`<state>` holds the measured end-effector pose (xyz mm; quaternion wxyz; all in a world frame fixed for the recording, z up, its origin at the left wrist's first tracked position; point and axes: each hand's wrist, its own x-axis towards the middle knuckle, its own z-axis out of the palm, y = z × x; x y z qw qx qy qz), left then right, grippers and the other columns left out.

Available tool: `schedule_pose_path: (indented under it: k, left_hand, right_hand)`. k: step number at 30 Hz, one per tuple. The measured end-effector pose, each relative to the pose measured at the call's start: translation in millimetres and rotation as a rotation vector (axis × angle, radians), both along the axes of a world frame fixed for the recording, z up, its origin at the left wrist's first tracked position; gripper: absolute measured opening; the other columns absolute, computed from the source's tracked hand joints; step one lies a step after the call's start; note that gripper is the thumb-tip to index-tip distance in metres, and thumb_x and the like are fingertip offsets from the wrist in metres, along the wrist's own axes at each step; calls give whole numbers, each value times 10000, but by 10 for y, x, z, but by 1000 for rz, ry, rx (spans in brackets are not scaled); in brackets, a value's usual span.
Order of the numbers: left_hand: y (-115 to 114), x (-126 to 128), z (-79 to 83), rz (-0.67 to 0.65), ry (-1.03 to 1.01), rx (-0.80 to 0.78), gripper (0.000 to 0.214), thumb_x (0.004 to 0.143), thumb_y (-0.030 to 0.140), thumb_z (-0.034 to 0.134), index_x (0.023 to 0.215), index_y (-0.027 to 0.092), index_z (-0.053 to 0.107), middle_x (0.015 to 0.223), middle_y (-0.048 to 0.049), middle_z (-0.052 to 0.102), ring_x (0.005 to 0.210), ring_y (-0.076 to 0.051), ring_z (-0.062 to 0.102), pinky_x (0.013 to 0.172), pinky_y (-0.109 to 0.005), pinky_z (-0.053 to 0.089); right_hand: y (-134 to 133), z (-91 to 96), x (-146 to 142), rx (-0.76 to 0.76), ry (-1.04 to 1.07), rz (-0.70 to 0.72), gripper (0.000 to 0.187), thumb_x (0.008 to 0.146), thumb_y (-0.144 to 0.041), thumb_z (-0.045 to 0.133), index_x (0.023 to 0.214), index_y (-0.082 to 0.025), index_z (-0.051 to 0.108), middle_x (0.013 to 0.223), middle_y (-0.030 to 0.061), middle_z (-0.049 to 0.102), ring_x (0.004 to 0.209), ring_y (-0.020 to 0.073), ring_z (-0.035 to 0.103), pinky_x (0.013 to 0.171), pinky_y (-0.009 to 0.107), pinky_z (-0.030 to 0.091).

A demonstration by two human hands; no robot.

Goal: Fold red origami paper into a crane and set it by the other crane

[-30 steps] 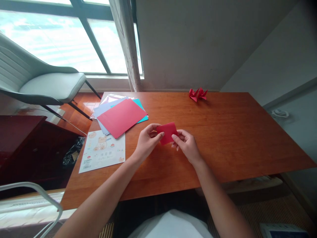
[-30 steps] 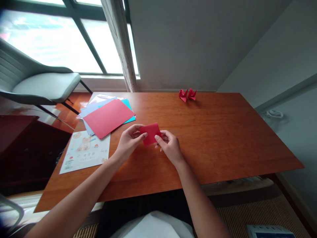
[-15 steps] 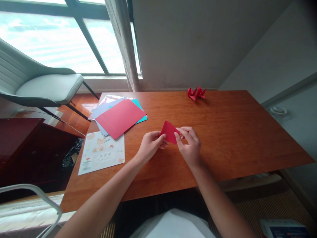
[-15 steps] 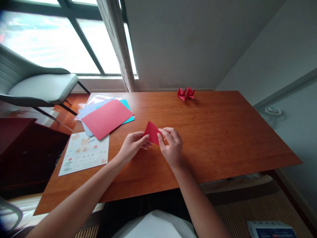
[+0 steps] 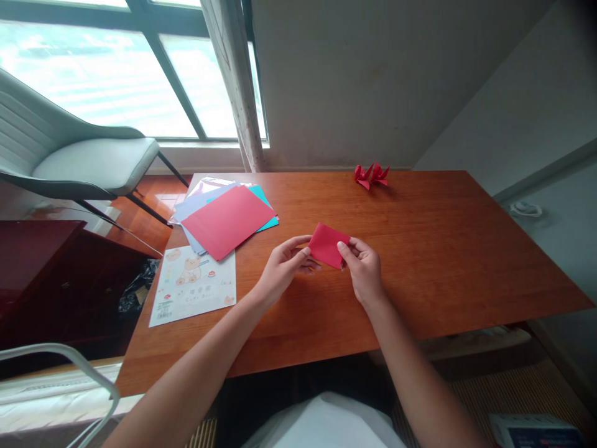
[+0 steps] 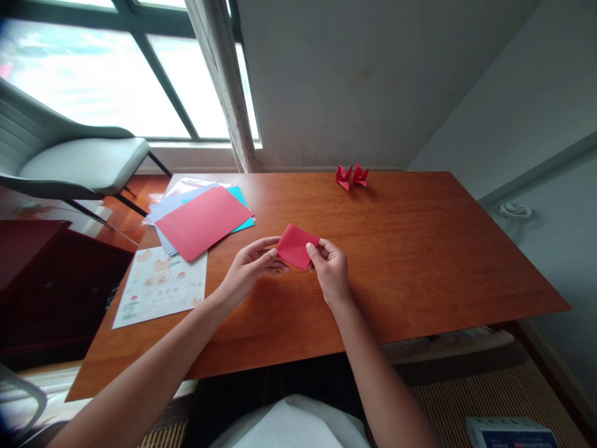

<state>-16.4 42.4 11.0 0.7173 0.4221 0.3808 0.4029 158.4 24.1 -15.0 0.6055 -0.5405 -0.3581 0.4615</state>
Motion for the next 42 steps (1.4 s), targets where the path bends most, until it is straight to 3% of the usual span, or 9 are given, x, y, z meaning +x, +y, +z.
schedule_pose_path:
  k: [7, 18, 26, 31, 42]
  left_hand:
    - [6, -12, 3, -30, -37, 39, 448, 807, 374, 745, 1168, 129, 641, 899, -94, 754, 778, -195, 716, 665, -263, 527]
    - [11, -26, 22, -74, 34, 35, 386, 845, 455, 669, 1054, 131, 687, 948, -121, 759, 811, -202, 710, 743, -293, 532]
    - [31, -12, -18, 20, 111, 65, 323, 834, 454, 679, 878, 134, 698, 793, -66, 724, 701, -155, 655, 671, -244, 508]
    - [42, -28, -53, 7, 102, 53, 308, 845, 442, 644, 788, 142, 680, 736, -51, 692, 669, -149, 623, 665, -250, 517]
    - [34, -43, -32, -48, 59, 53, 326, 861, 446, 609, 972, 144, 667, 833, -67, 701, 730, -172, 658, 672, -267, 527]
  right_hand:
    - [16, 4, 28, -82, 149, 22, 341, 716, -446, 791, 895, -175, 686, 726, 6, 690, 546, 100, 525, 467, 214, 363]
    - [-1, 24, 13, -15, 54, -13, 313, 746, -427, 748, 906, -199, 604, 757, 3, 685, 595, 125, 575, 509, 243, 455]
    - [-44, 3, 11, 5, -1, 180, 289, 772, -377, 733, 975, -210, 615, 860, 23, 720, 677, 150, 640, 567, 257, 506]
    - [-38, -57, 29, 9, -99, 169, 328, 822, -447, 678, 1055, -221, 636, 967, 59, 735, 805, 202, 688, 622, 286, 543]
    - [-37, 8, 14, -62, 29, 217, 472, 790, -460, 702, 1191, -232, 604, 822, 21, 738, 759, 209, 698, 667, 312, 550]
